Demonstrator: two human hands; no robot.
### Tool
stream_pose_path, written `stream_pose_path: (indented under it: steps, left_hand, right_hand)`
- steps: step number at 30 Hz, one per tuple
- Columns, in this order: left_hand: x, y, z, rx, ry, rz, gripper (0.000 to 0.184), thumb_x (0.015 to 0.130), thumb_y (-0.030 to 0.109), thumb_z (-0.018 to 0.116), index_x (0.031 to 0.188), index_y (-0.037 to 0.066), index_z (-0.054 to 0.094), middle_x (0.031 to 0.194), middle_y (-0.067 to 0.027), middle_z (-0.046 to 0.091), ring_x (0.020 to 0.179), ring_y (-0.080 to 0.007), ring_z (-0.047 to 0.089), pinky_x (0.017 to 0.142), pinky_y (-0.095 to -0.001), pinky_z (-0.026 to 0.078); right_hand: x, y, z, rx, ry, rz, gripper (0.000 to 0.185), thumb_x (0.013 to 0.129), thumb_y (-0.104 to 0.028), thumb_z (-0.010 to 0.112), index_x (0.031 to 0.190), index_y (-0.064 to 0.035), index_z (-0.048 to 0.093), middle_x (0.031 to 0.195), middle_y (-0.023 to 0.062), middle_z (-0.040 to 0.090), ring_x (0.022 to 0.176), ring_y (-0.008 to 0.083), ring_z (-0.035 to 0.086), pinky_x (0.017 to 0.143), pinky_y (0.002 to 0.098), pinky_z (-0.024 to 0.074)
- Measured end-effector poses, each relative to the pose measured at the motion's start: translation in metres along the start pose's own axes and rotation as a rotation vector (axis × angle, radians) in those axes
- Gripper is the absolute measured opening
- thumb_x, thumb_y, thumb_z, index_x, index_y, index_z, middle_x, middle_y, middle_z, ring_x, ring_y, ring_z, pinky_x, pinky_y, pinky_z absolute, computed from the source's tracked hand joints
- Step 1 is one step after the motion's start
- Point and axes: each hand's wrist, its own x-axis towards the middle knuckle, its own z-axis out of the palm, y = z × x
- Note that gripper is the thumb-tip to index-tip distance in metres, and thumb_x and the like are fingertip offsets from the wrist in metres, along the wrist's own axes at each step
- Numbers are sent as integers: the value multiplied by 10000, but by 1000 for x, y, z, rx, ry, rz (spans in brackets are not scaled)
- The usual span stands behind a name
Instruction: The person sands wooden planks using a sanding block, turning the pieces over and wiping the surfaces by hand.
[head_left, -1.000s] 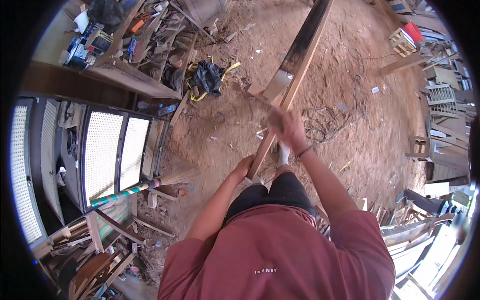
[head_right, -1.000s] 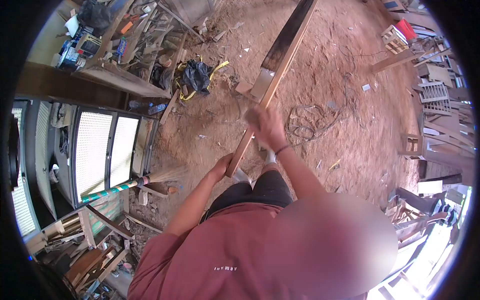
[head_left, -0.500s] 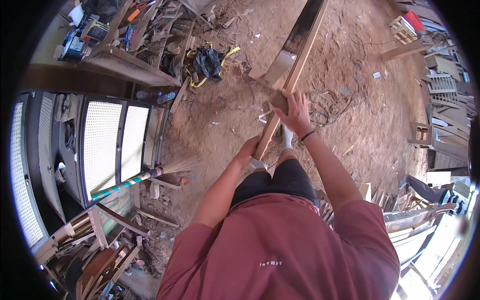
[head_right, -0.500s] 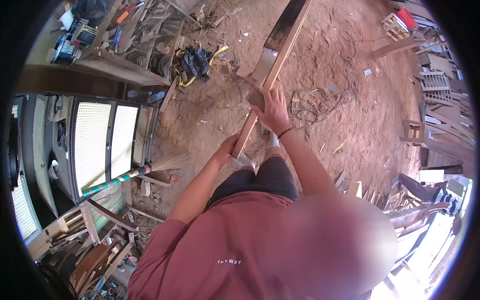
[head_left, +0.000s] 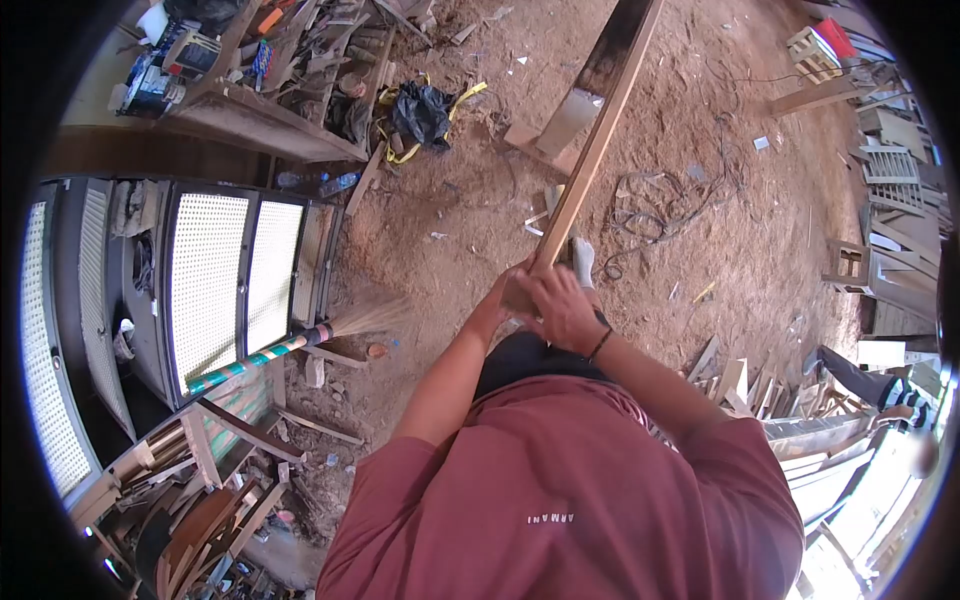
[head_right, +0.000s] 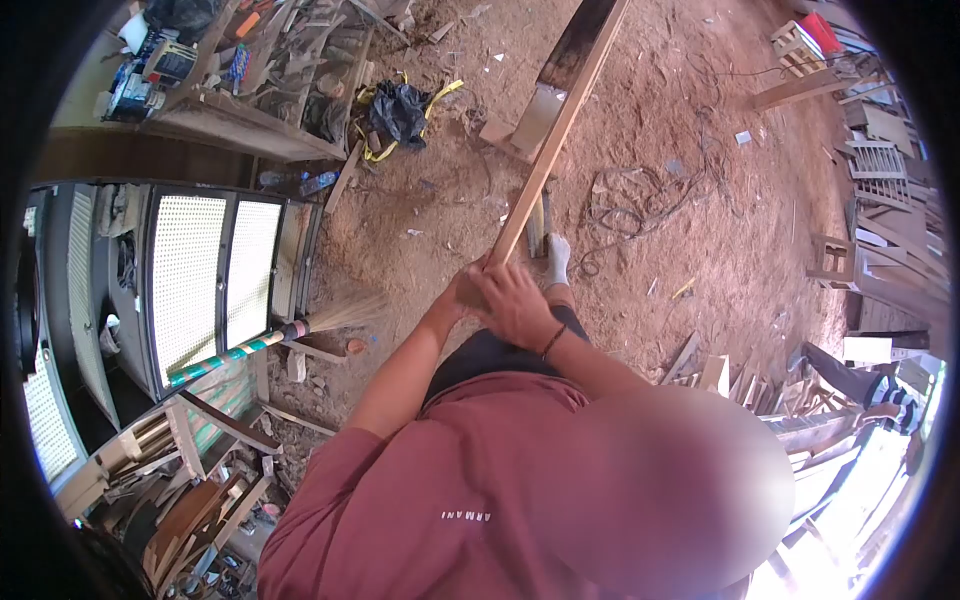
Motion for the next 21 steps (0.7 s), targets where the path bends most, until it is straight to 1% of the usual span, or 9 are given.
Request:
stream_pose_path:
  steps: [2, 6, 10, 13, 15, 16, 17, 19, 21]
  left_hand:
    - [31, -1, -38, 110, -330, -187, 512, 1161, 461, 527, 1483, 69, 594, 1264, -70, 721, 1082, -162, 739, 918, -355, 635]
    - [14, -1, -39, 325, -321, 10, 555, 1160, 441, 504, 1533, 32, 551, 1428, -109, 676, 1273, -213, 713, 1007, -384, 634]
    - [-13, -1, -18, 105, -320, 128, 577, 1159, 457, 494, 1542, 28, 543, 1406, -107, 689, 1231, -212, 732, 987, -367, 638]
    - [9, -3, -25, 90, -344, -69, 576, 1117, 489, 578, 1498, 57, 610, 1354, -109, 709, 1142, -223, 754, 895, -383, 655]
    - [6, -4, -22, 342, -328, 191, 617, 1114, 535, 565, 1506, 59, 605, 1363, -117, 713, 1146, -245, 758, 915, -438, 660]
    - [15, -4, -30, 342, -329, 192, 617, 1114, 535, 565, 1506, 59, 605, 1363, -117, 713, 1146, -245, 758, 915, -438, 660]
    - [29, 2, -37, 245, -360, -73, 619, 1118, 534, 553, 1515, 60, 599, 1389, -107, 704, 1179, -234, 746, 949, -424, 646]
    - [31, 3, -36, 140, -385, -337, 621, 1122, 532, 542, 1524, 62, 593, 1415, -98, 695, 1212, -223, 734, 982, -411, 632]
    - [17, -7, -30, 171, -281, -15, 610, 1128, 523, 533, 1529, 68, 593, 1418, -87, 699, 1231, -213, 728, 984, -394, 626]
  right_hand:
    - [1, 6, 0, 26, -47, 93, 797, 895, -346, 821, 1571, -58, 511, 1245, 194, 567, 1191, 418, 531, 1076, 536, 443]
    - [10, 19, -9, -15, 12, 222, 800, 898, -335, 826, 1577, -54, 508, 1279, 191, 572, 1235, 412, 536, 1130, 537, 428]
    - [-11, 2, 7, 3, -35, 64, 864, 850, -360, 832, 1594, -82, 492, 1324, 158, 563, 1218, 403, 541, 1080, 535, 441]
    - [-1, 10, -2, -31, -107, 73, 853, 873, -368, 827, 1601, -85, 486, 1329, 164, 556, 1241, 404, 537, 1091, 531, 445]
    - [11, 15, -14, 4, 20, 267, 793, 895, -359, 843, 1568, -79, 531, 1294, 169, 570, 1210, 394, 543, 1098, 514, 452]
    - [7, 9, -2, -39, -36, 178, 803, 892, -359, 844, 1574, -81, 524, 1282, 179, 563, 1216, 398, 538, 1104, 517, 445]
    - [-3, 6, 4, -41, -30, 179, 803, 892, -359, 844, 1574, -81, 524, 1282, 179, 563, 1216, 398, 538, 1104, 517, 445]
    - [-15, -6, 3, 56, -78, -56, 812, 887, -347, 842, 1577, -73, 514, 1264, 190, 565, 1217, 405, 532, 1099, 520, 441]
    - [-6, 11, -5, 31, -94, -17, 826, 883, -340, 847, 1587, -76, 505, 1277, 187, 567, 1216, 403, 537, 1101, 525, 439]
